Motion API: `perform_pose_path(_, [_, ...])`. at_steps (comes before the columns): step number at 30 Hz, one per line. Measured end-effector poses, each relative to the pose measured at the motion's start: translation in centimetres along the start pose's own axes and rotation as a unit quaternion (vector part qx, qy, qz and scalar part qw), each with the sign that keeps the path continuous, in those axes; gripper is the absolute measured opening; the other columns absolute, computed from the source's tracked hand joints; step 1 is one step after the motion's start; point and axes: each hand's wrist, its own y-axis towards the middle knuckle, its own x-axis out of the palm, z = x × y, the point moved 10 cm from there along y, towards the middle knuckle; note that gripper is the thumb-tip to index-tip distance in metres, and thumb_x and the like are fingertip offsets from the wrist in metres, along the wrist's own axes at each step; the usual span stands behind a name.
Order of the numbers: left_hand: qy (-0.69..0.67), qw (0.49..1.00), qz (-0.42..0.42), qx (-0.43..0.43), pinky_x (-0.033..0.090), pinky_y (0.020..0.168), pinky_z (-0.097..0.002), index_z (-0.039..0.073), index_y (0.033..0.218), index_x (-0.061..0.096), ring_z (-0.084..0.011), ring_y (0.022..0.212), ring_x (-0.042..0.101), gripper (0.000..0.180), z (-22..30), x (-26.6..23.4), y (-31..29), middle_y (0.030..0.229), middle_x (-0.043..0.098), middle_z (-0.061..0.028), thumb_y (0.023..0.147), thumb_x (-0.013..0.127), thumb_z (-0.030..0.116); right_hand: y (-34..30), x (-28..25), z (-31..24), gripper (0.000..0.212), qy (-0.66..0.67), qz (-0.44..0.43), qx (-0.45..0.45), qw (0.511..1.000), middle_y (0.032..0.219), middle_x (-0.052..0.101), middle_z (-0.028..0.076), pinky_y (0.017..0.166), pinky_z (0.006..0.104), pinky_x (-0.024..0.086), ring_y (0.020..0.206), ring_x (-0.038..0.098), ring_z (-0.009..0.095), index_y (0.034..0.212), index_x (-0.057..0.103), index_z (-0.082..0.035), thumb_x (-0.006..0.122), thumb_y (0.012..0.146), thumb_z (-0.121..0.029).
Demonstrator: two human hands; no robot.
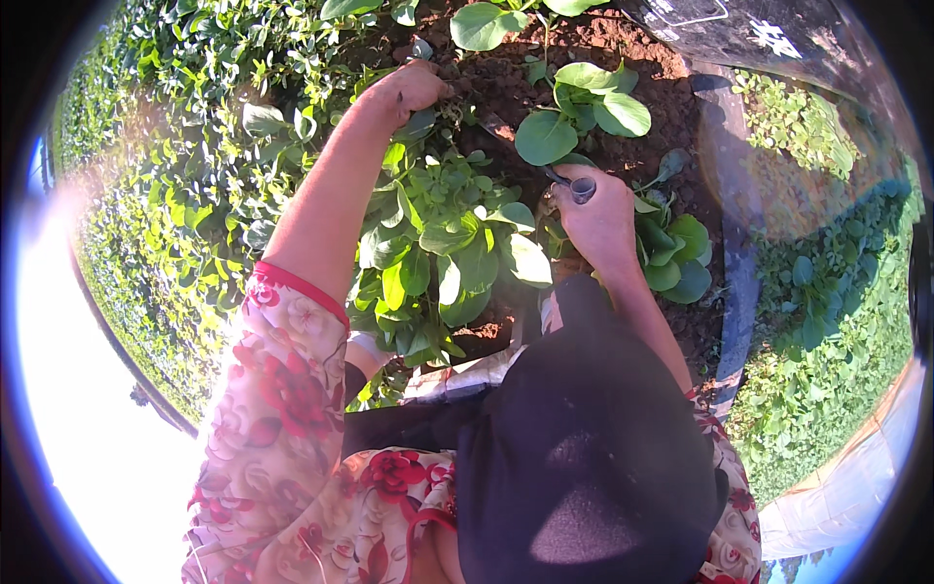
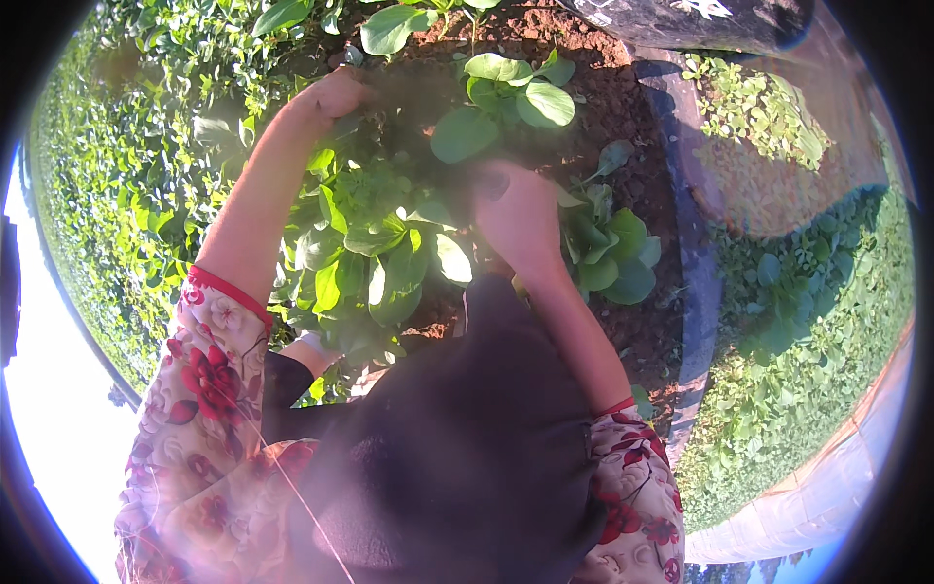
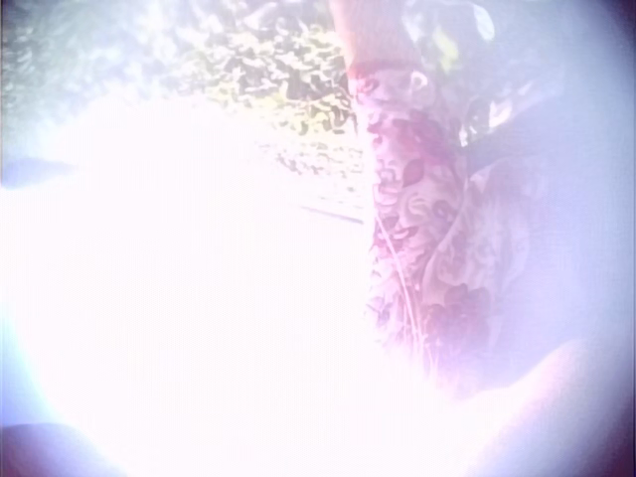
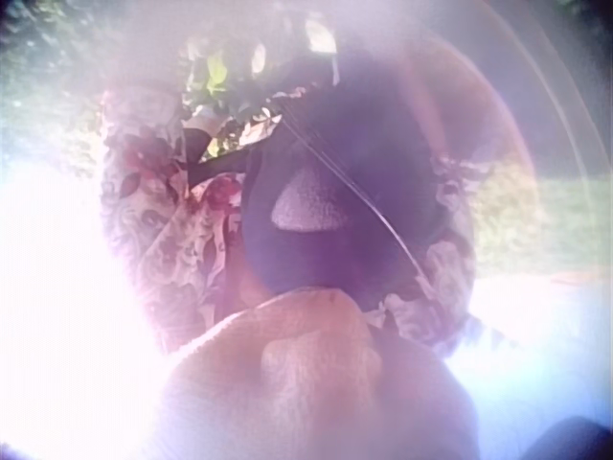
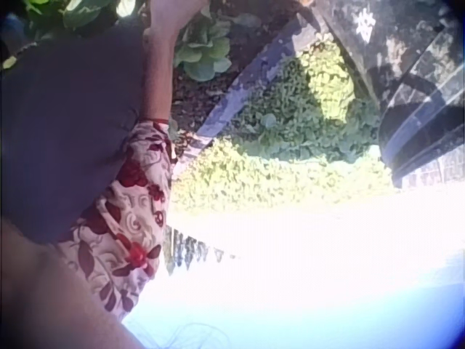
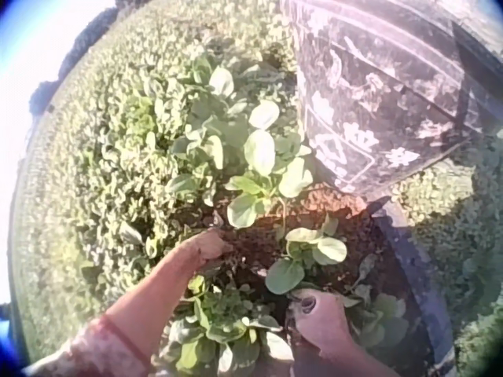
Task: The person pulls weeds from around small green plants in a field using a hand tool, placing the removed vegetation into a black bucket.
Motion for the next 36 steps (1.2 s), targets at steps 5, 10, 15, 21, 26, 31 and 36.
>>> perform_pose_path(5, [-0.258, 0.964, -0.035, 0.048, 0.056, 0.076, -0.0332, -0.001, 0.111, 0.059, -0.0176, 0.084, 0.066, 0.023, 2.6, -1.2, -0.3, 0.099, 0.067, -0.0099, 0.089, 0.054, 0.0, -0.6, -2.0, 0.8, 0.026, -0.019, 0.015, 0.044, 0.999, 0.085, 0.068, 0.019, 0.072, 0.0357, 0.052, 0.076, 0.067, 0.03, 0.099, 0.069, -0.003, 0.062, 0.076, -0.012])
perform_pose_path(10, [-0.072, 0.991, 0.108, 0.038, 0.051, 0.078, -0.0289, 0.0, 0.112, 0.061, -0.0141, 0.088, 0.063, 0.026, 3.0, -7.1, -1.5, 0.099, 0.067, -0.0077, 0.088, 0.06, 0.009, -0.4, -0.8, -1.5, 0.026, -0.084, 0.016, -0.029, 0.996, 0.085, 0.068, 0.017, 0.071, 0.0338, 0.051, 0.075, 0.067, 0.028, 0.102, 0.068, -0.003, 0.063, 0.077, -0.01])
perform_pose_path(15, [0.238, 0.965, 0.098, 0.048, 0.049, 0.088, -0.0373, 0.002, 0.112, 0.063, -0.0273, 0.1, 0.063, 0.054, 5.7, -3.4, -4.3, 0.108, 0.065, -0.0186, 0.071, 0.076, 0.036, -0.7, -0.7, -3.1, 0.027, -0.153, -0.01, -0.06, 0.986, 0.084, 0.068, 0.017, 0.071, 0.0347, 0.052, 0.076, 0.067, 0.03, 0.103, 0.068, -0.004, 0.063, 0.078, -0.009])
perform_pose_path(21, [0.391, 0.914, 0.103, -0.047, 0.049, 0.088, -0.0379, 0.009, 0.105, 0.068, -0.0248, 0.103, 0.064, 0.043, 4.7, 1.2, -5.7, 0.108, 0.068, -0.0091, 0.07, 0.075, 0.034, 0.2, 1.8, -2.5, 0.016, -0.154, -0.027, -0.078, 0.985, 0.075, 0.064, 0.021, 0.067, 0.0401, 0.051, 0.071, 0.064, 0.036, 0.089, 0.067, -0.001, 0.062, 0.077, -0.01])
perform_pose_path(26, [0.353, 0.925, 0.133, -0.035, 0.051, 0.085, -0.0373, 0.006, 0.101, 0.069, -0.0271, 0.102, 0.065, 0.029, 5.0, 2.1, -4.8, 0.105, 0.068, -0.0144, 0.075, 0.061, 0.016, 1.8, 4.2, -1.5, 0.013, -0.207, -0.005, -0.133, 0.969, 0.064, 0.06, 0.015, 0.056, 0.0422, 0.047, 0.06, 0.06, 0.033, 0.065, 0.062, -0.003, 0.058, 0.071, -0.014])
perform_pose_path(31, [0.194, 0.976, 0.096, 0.004, 0.051, 0.085, -0.0366, 0.002, 0.108, 0.065, -0.0321, 0.102, 0.063, 0.038, 2.2, 0.1, -3.8, 0.108, 0.065, -0.0201, 0.073, 0.059, 0.015, 0.6, 2.7, -4.1, 0.014, -0.175, 0.01, -0.186, 0.967, 0.074, 0.063, 0.019, 0.062, 0.0427, 0.05, 0.068, 0.062, 0.037, 0.088, 0.066, -0.006, 0.062, 0.075, -0.008])
perform_pose_path(36, [0.059, 0.983, 0.167, 0.055, 0.052, 0.073, -0.0324, 0.002, 0.114, 0.062, -0.0181, 0.083, 0.064, 0.048, 4.2, -2.4, -4.6, 0.093, 0.068, -0.0115, 0.072, 0.072, 0.023, -1.0, -0.9, -3.3, 0.022, -0.164, 0.035, -0.133, 0.977, 0.08, 0.065, 0.015, 0.066, 0.0405, 0.05, 0.074, 0.063, 0.034, 0.095, 0.066, -0.006, 0.062, 0.073, -0.004])
